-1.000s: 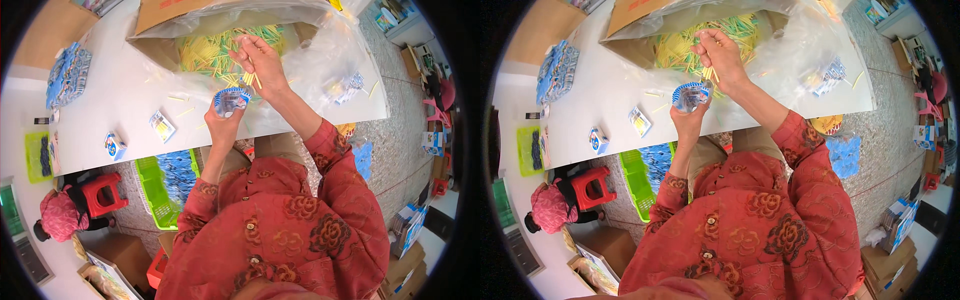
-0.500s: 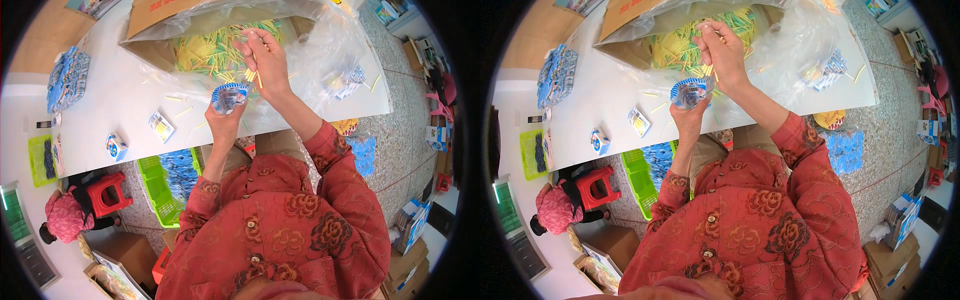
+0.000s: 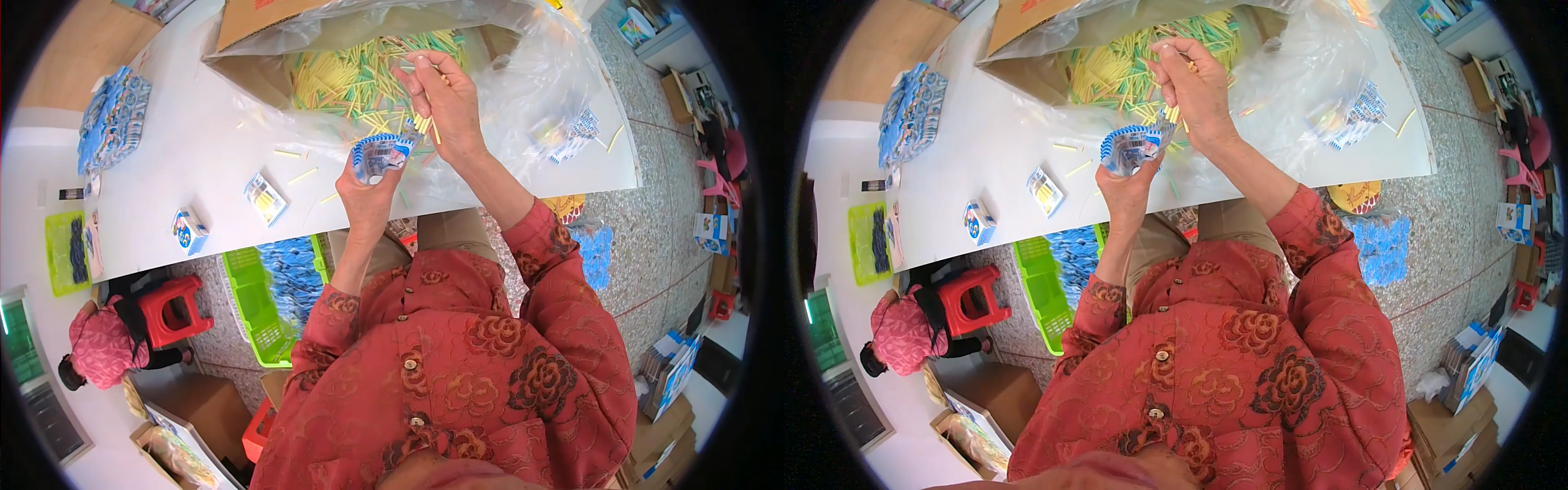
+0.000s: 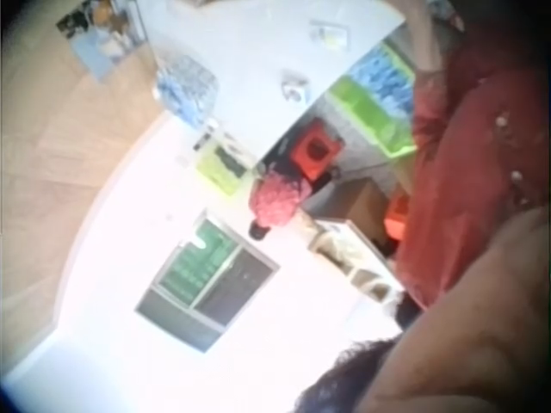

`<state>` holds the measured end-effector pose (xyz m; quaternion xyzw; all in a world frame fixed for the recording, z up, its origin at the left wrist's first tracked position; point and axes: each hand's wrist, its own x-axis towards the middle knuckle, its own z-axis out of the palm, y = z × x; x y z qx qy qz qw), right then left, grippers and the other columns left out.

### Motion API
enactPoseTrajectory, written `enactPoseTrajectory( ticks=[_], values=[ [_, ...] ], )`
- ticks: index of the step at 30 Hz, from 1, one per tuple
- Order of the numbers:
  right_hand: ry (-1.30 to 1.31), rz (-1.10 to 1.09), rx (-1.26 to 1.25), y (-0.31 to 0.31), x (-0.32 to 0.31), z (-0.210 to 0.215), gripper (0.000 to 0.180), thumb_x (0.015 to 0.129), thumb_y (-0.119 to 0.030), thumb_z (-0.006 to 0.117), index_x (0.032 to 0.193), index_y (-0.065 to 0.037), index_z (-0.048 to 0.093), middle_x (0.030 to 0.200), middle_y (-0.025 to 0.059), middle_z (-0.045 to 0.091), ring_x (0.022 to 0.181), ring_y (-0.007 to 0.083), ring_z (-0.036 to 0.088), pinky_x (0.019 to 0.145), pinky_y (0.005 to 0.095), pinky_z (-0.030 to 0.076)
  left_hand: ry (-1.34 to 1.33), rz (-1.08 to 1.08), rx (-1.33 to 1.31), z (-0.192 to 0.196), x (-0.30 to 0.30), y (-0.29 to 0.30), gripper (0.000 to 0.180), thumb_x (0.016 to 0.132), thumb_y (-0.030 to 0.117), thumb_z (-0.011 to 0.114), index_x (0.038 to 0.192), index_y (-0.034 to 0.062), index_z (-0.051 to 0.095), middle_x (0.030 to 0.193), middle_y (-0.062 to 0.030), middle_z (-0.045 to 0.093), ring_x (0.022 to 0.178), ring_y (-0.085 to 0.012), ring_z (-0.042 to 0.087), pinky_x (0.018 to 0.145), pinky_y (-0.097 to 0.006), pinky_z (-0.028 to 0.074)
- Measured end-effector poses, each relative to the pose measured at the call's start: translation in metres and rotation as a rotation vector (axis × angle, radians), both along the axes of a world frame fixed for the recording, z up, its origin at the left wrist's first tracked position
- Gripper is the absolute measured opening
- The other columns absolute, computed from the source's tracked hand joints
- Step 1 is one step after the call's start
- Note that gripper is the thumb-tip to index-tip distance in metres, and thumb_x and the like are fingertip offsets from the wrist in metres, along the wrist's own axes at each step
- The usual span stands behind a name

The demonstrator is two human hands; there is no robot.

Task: Packaging yellow shredded filler and small toy components into plastic bags.

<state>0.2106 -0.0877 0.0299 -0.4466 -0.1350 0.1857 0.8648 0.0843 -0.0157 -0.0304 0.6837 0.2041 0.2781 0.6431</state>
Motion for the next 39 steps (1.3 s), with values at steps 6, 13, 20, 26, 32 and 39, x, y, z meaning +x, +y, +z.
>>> enactPoseTrajectory(
  ticks=[6,13,20,26,32,39],
  values=[
    [-0.027,-0.013,0.059,0.003,0.001,-0.002,0.014,0.092,-0.012,0.047,0.1,-0.001,0.053,0.065,0.0005,0.047,0.045,0.0034,0.035,0.068,0.0184,0.045,-0.005,0.011,0.006,0.002,0.0,-0.006,0.024,0.07,0.001,0.068,0.092,-0.0019,0.06,0.079,-0.0026,0.063,0.071,-0.0074,0.056,0.067,-0.022,0.046],
    [-0.067,-0.095,0.071,0.0,-0.003,-0.007,0.013,0.091,-0.012,0.048,0.096,-0.001,0.055,0.061,-0.001,0.047,0.046,0.0043,0.035,0.069,0.021,0.046,-0.002,0.002,-0.106,0.005,0.001,-0.013,0.022,0.07,0.001,0.069,0.09,-0.0004,0.06,0.08,-0.002,0.062,0.071,-0.0075,0.055,0.066,-0.022,0.046],
    [-0.056,-0.078,0.061,-0.002,-0.007,-0.007,0.014,0.092,-0.012,0.046,0.1,-0.001,0.051,0.064,-0.0006,0.046,0.045,0.0038,0.034,0.092,0.0279,0.043,-0.027,-0.019,-0.387,0.01,0.004,-0.013,0.027,0.067,-0.004,0.069,0.091,0.0008,0.059,0.083,-0.0027,0.062,0.071,-0.0095,0.057,0.064,-0.023,0.046],
    [-0.101,-0.088,0.044,0.003,-0.005,-0.012,0.013,0.092,-0.012,0.047,0.098,-0.001,0.053,0.063,-0.0013,0.046,0.045,0.0037,0.035,0.091,0.0277,0.044,-0.015,-0.041,-0.437,0.008,0.005,-0.013,0.027,0.067,-0.004,0.069,0.091,0.0002,0.058,0.084,-0.0029,0.062,0.071,-0.0095,0.057,0.064,-0.023,0.047],
    [-0.061,0.064,-0.135,0.008,0.0,-0.015,0.013,0.091,-0.013,0.049,0.096,-0.003,0.056,0.063,-0.0019,0.047,0.048,0.0045,0.038,0.086,0.0259,0.044,-0.013,-0.041,-0.287,0.015,0.016,-0.006,0.024,0.067,-0.003,0.068,0.09,0.0006,0.059,0.082,-0.0024,0.062,0.071,-0.0093,0.057,0.064,-0.023,0.047],
    [-0.197,0.023,-0.102,0.039,0.033,-0.025,0.014,0.091,-0.013,0.05,0.096,-0.002,0.057,0.072,0.002,0.053,0.062,0.0085,0.048,0.067,0.0233,0.045,-0.053,-0.038,-0.32,0.014,0.053,0.016,0.025,0.067,-0.003,0.068,0.09,0.0015,0.06,0.082,-0.0022,0.063,0.071,-0.0089,0.057,0.065,-0.024,0.047]
  ],
)
